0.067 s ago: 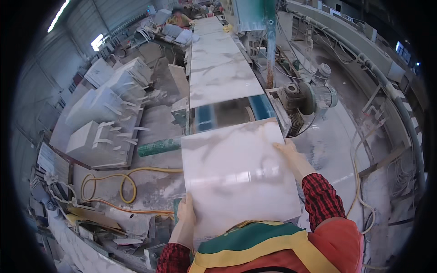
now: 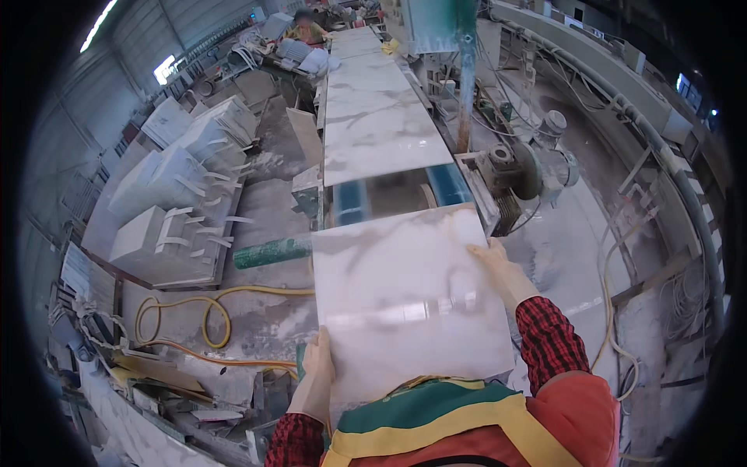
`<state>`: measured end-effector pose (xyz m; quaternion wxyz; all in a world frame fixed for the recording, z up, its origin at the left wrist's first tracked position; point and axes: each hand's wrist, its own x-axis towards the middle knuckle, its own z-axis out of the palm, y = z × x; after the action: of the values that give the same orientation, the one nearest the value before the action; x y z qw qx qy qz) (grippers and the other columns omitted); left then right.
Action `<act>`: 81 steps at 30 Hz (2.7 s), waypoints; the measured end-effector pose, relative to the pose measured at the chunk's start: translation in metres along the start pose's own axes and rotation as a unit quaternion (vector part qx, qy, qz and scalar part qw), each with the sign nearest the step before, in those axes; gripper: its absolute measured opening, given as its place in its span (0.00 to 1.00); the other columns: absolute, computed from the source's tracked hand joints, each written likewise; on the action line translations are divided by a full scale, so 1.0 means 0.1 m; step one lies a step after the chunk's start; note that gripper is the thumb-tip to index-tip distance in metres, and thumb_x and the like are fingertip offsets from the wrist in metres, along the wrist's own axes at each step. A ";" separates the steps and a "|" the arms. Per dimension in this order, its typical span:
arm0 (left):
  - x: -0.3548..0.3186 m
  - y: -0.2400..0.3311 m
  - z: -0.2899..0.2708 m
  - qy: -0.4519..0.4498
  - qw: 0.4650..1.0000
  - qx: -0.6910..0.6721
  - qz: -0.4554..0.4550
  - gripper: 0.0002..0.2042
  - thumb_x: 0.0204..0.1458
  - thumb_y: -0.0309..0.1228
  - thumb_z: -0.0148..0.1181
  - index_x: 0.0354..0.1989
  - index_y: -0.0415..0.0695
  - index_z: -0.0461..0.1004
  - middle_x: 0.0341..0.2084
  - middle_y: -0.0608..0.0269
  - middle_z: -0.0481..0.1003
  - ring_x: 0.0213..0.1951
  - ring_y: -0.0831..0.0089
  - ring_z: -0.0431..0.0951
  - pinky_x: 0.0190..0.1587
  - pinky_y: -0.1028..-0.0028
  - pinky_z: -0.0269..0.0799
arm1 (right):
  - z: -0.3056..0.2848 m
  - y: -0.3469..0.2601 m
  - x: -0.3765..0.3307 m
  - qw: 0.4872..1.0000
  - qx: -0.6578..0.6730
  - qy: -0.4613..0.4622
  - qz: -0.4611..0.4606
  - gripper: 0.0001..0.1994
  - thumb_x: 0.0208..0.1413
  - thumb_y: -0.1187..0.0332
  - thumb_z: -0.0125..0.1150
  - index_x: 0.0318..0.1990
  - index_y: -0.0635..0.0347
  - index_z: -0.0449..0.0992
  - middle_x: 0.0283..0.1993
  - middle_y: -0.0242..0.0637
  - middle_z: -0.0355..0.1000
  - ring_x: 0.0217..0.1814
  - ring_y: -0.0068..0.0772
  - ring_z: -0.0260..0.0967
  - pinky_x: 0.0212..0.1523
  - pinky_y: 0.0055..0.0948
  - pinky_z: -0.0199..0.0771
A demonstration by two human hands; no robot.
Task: The person repeatedly lifts large white marble-patterned stone slabs from a conveyor belt and places them onto a stack. The person wears gloves and an apron while performing this repetitive task in a factory setting.
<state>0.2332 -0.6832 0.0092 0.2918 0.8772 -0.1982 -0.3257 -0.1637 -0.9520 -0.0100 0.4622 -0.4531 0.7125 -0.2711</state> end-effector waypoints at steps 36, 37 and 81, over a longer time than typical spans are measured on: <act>1.72 1.34 0.37 -0.117 0.991 0.063 -0.006 0.40 0.63 0.68 0.45 0.69 0.45 0.72 0.62 0.53 0.76 0.63 0.61 0.75 0.67 0.66 0.66 | -0.01 1.31 0.35 0.989 0.040 -0.142 0.001 0.22 0.71 0.76 0.41 0.70 0.59 0.67 0.60 0.38 0.77 0.60 0.26 0.75 0.60 0.27 0.75; 1.71 1.34 0.38 -0.111 0.992 0.062 -0.007 0.40 0.63 0.68 0.45 0.69 0.46 0.72 0.62 0.53 0.76 0.63 0.62 0.75 0.67 0.66 0.66 | -0.01 1.31 0.37 0.987 -0.004 -0.161 -0.024 0.23 0.71 0.77 0.39 0.70 0.58 0.67 0.61 0.36 0.77 0.61 0.24 0.74 0.62 0.26 0.73; 1.79 1.58 0.52 -0.093 0.994 0.060 0.007 0.37 0.67 0.61 0.31 0.63 0.42 0.75 0.57 0.43 0.78 0.59 0.43 0.77 0.65 0.55 0.67 | -0.02 -0.20 0.21 0.990 0.031 -0.094 0.096 0.41 0.56 0.51 0.71 0.71 0.67 0.64 0.64 0.53 0.72 0.70 0.48 0.67 0.69 0.44 0.67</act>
<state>0.2997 -0.9182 -0.0028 0.2214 0.8576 -0.2499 -0.3913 -0.1615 -0.9792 -0.0015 0.5650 -0.3910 0.6974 -0.2039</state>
